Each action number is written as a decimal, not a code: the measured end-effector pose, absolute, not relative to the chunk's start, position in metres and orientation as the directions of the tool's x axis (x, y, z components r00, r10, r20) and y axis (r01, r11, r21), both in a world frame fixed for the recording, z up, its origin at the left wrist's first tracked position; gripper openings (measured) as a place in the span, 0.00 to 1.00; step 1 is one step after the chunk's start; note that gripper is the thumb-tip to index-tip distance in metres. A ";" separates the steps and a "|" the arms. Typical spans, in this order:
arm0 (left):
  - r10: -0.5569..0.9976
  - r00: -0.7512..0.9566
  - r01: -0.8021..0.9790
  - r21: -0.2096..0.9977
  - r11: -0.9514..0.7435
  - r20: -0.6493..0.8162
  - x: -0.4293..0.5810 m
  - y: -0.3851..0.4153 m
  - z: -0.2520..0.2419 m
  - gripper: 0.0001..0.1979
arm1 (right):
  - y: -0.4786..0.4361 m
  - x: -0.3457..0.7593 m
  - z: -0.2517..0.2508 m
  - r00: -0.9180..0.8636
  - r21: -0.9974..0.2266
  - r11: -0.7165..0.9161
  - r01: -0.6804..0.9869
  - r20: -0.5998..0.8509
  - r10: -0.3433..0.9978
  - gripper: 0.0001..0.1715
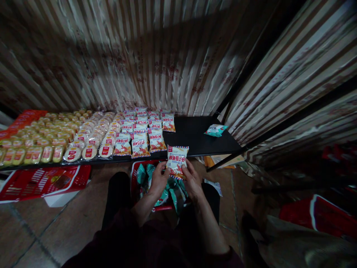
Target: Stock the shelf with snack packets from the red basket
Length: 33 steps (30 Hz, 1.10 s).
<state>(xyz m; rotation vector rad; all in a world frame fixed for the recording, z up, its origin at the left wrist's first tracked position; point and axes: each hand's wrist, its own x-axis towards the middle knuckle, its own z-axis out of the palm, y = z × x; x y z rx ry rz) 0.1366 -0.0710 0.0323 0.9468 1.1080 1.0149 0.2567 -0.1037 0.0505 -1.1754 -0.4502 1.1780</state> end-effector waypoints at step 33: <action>0.990 0.114 0.499 0.857 -0.127 0.080 0.203 0.040 0.051 0.25 | 0.050 0.317 0.019 0.460 -0.975 0.023 -0.220 -0.083 0.884 0.40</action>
